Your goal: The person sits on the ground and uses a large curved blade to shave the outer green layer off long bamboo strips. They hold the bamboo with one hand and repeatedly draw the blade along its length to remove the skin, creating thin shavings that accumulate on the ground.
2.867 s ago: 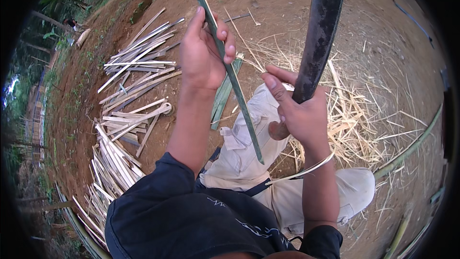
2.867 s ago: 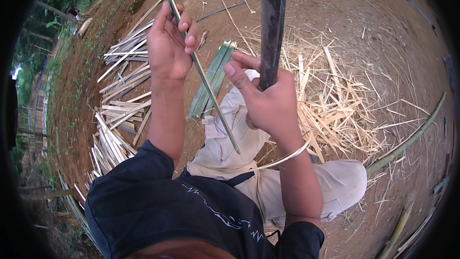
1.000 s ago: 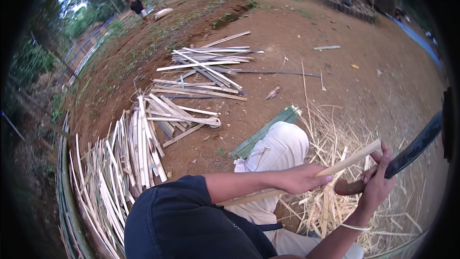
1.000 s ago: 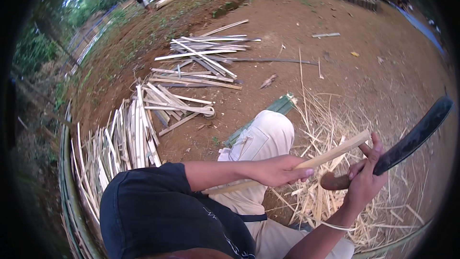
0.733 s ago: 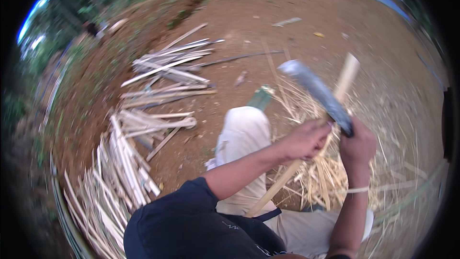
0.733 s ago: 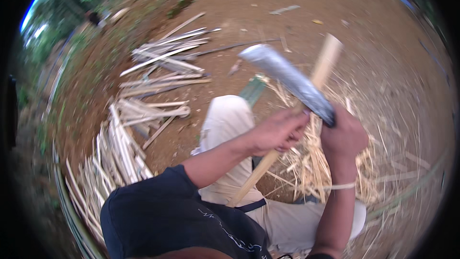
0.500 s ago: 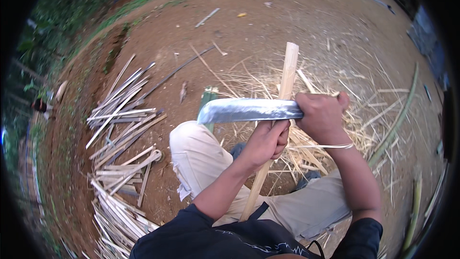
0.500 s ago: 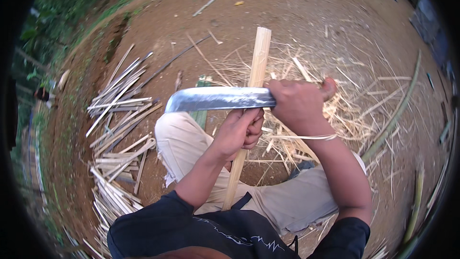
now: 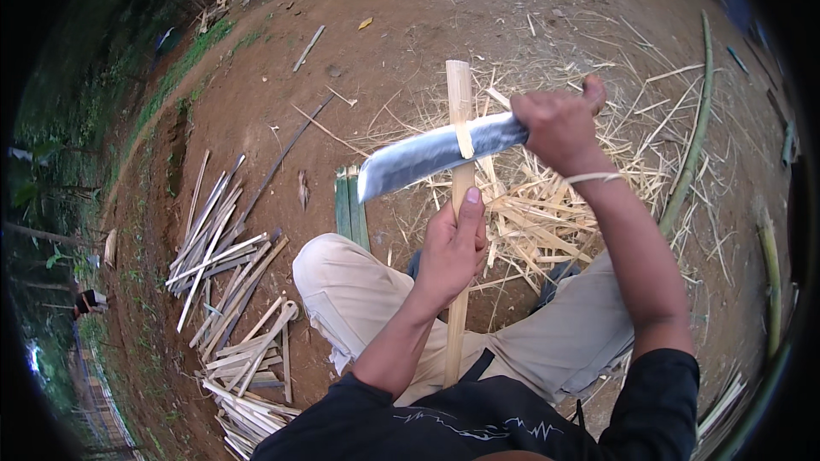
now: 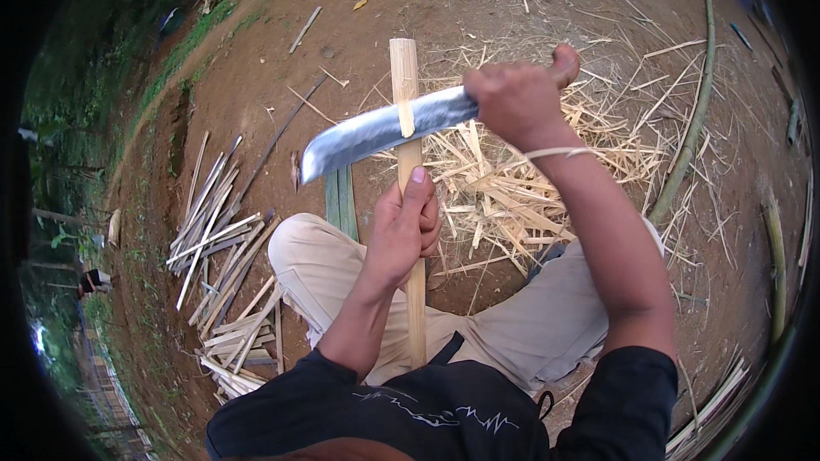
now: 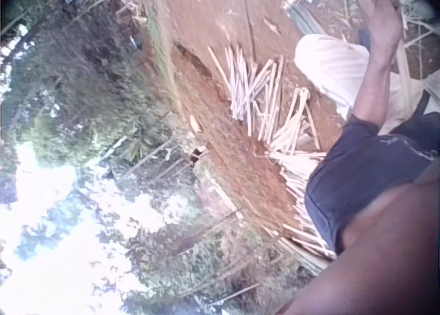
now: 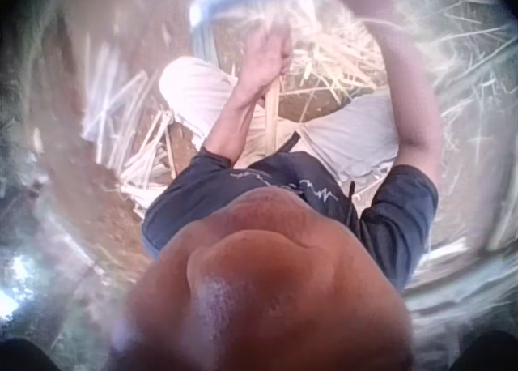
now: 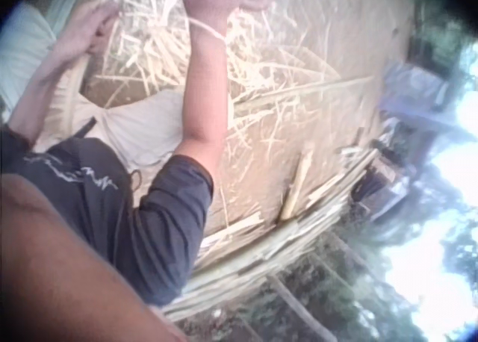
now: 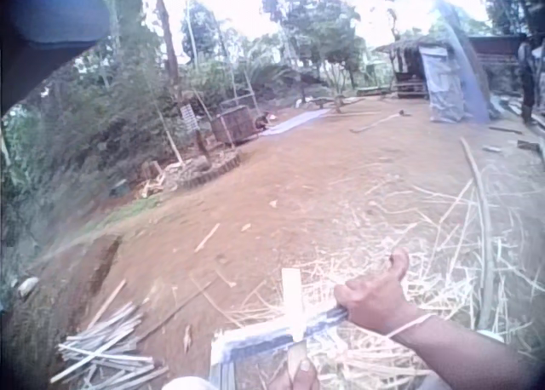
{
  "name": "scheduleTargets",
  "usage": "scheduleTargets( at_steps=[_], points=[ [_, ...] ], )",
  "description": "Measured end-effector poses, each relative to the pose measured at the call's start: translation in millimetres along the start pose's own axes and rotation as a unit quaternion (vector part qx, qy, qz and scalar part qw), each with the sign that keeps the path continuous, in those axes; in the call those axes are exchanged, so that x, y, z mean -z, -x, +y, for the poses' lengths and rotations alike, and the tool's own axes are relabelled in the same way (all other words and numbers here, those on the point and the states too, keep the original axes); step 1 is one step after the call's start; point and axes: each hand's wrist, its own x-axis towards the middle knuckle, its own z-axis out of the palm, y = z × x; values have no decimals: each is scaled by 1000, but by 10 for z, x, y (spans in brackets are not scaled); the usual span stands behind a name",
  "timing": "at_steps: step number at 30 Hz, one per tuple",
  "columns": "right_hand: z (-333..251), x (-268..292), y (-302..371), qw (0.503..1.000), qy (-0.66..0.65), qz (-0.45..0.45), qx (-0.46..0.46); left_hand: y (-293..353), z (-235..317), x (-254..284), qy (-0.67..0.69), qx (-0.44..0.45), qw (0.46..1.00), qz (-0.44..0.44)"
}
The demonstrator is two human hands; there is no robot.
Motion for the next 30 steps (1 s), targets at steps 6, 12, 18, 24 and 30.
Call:
scheduleTargets(
  at_steps=[6, 12, 18, 24, 30],
  points=[
    [1409, 37, -200, 904, -17, -114, -413, 161, 77, 124, 62, 16, 998, -15],
    [177, 444, -145, 953, -202, -23, -225, 4, 148, 195, 160, 33, 981, -108],
    [-546, 483, 123, 988, -141, -58, 12, 34, 20, 64, 132, -48, 987, -75],
    [-570, 369, 190, 988, -149, -34, 35, 143, -23, -20, 4, -61, 998, -19],
    [-186, 218, 98, 992, -69, -23, -103, 183, -30, -110, 22, -38, 999, -11]
  ],
)
